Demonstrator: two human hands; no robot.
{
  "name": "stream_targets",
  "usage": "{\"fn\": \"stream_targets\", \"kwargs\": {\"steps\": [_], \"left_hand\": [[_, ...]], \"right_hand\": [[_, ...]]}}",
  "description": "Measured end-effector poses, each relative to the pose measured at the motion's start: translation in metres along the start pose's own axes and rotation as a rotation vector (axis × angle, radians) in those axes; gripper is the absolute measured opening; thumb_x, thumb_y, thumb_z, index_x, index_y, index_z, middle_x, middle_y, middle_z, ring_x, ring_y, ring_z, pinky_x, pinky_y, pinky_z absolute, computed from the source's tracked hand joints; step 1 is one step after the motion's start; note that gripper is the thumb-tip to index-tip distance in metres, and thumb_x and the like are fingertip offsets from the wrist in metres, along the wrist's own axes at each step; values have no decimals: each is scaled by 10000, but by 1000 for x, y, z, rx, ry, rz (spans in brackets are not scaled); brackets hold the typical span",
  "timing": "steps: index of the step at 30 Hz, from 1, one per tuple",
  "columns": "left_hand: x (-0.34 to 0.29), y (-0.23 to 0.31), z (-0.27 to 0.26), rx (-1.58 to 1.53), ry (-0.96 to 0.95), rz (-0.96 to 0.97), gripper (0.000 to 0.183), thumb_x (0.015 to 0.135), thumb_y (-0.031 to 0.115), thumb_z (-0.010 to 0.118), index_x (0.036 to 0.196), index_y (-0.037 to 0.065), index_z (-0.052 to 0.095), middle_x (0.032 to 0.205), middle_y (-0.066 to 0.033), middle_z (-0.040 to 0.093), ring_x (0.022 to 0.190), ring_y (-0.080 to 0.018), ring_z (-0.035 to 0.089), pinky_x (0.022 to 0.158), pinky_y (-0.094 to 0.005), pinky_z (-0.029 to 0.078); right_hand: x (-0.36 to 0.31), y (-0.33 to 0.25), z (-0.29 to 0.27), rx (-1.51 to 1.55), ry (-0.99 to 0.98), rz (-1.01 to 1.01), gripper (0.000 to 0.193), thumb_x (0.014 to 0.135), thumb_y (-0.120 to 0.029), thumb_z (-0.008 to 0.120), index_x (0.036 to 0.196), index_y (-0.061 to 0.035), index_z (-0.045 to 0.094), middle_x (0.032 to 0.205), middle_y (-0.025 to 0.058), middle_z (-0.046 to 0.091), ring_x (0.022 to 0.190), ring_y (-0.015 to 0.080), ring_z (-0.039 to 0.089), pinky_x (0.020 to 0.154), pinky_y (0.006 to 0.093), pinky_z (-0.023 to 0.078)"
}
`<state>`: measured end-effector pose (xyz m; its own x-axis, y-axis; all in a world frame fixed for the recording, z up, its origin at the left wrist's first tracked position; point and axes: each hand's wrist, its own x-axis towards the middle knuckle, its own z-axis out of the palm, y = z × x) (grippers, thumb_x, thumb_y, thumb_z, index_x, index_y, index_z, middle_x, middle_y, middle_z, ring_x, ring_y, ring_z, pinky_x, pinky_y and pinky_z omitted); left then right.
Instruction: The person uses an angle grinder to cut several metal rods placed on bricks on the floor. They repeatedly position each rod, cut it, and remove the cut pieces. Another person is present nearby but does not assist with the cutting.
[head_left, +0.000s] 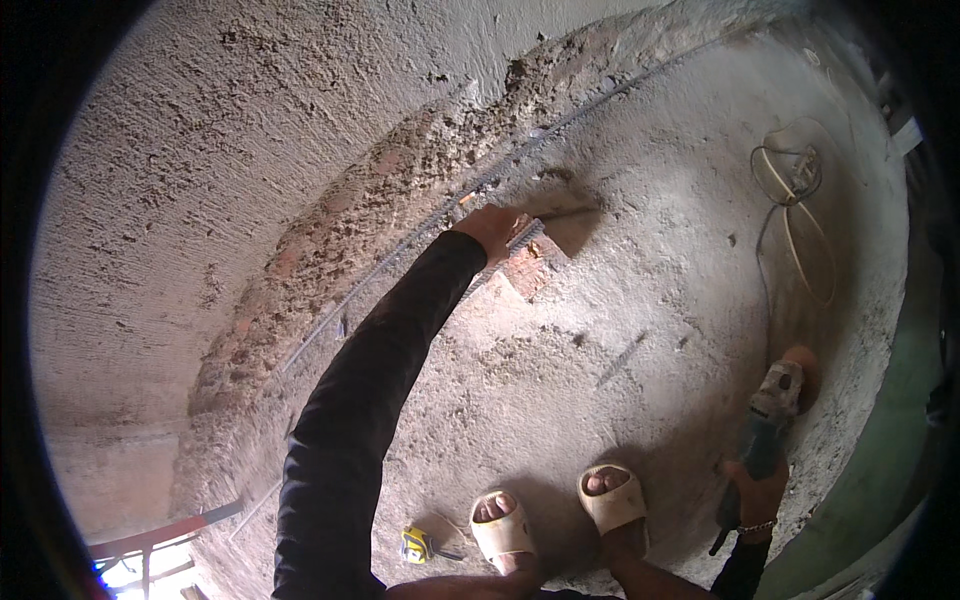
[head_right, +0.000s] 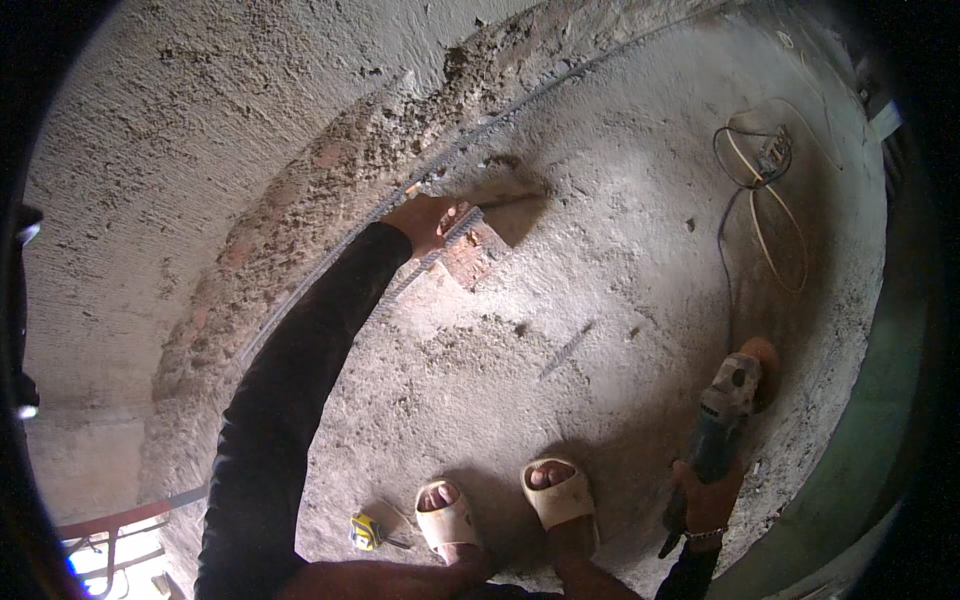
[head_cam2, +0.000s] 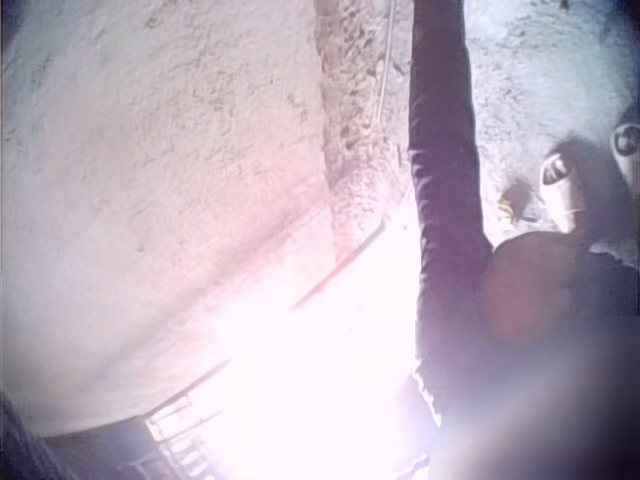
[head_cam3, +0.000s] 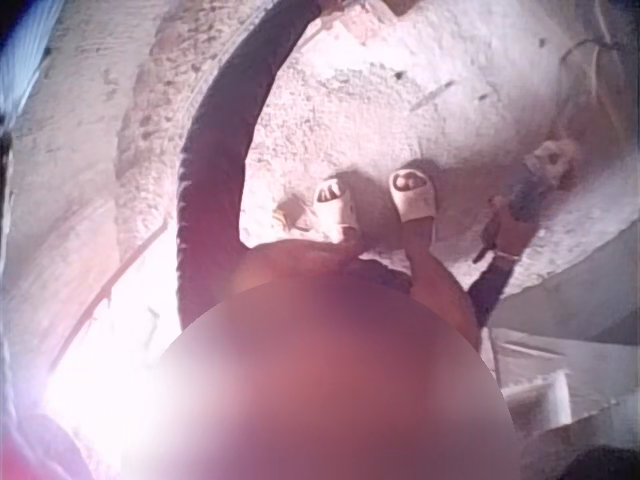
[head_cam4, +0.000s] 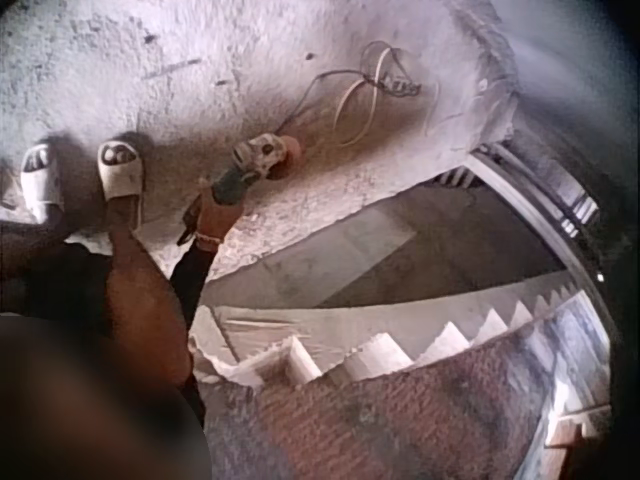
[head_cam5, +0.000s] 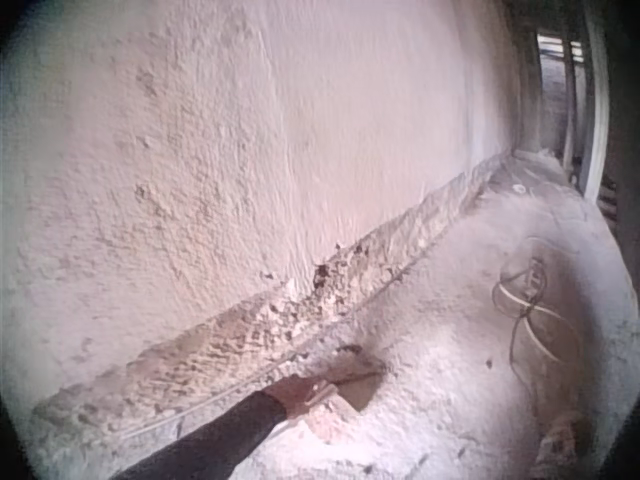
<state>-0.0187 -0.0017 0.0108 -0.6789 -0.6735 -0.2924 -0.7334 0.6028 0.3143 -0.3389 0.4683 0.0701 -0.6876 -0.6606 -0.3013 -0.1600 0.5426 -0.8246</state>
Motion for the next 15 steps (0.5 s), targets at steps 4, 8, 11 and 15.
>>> {"fn": "stream_targets", "kwargs": {"steps": [4,8,11,15], "left_hand": [[-6,-10,7,-52,90,-36,501,719,79,779,1166,18,562,953,-219,695,925,-360,695,794,-458,546],[-6,-19,5,-170,123,-46,586,708,111,799,1219,12,532,902,-239,697,903,-383,696,815,-461,564],[2,-25,-11,-256,157,-10,556,742,99,785,1223,14,519,807,-165,723,774,-281,725,739,-411,573],[43,-19,-39,-145,119,-2,604,771,130,788,1285,19,489,840,-171,731,813,-298,729,749,-420,571]], "right_hand": [[7,13,5,-92,86,-19,655,635,-158,867,1205,-29,571,1003,65,642,885,216,635,819,384,538],[8,22,9,-13,20,84,739,609,-160,897,1242,-36,536,1006,56,642,896,218,634,825,388,539],[8,22,9,20,34,126,756,604,-126,900,1254,-38,523,1009,53,645,907,213,638,825,375,542],[11,13,6,18,4,145,740,614,-75,885,1257,-36,521,1023,55,650,928,207,645,831,359,545]]}}
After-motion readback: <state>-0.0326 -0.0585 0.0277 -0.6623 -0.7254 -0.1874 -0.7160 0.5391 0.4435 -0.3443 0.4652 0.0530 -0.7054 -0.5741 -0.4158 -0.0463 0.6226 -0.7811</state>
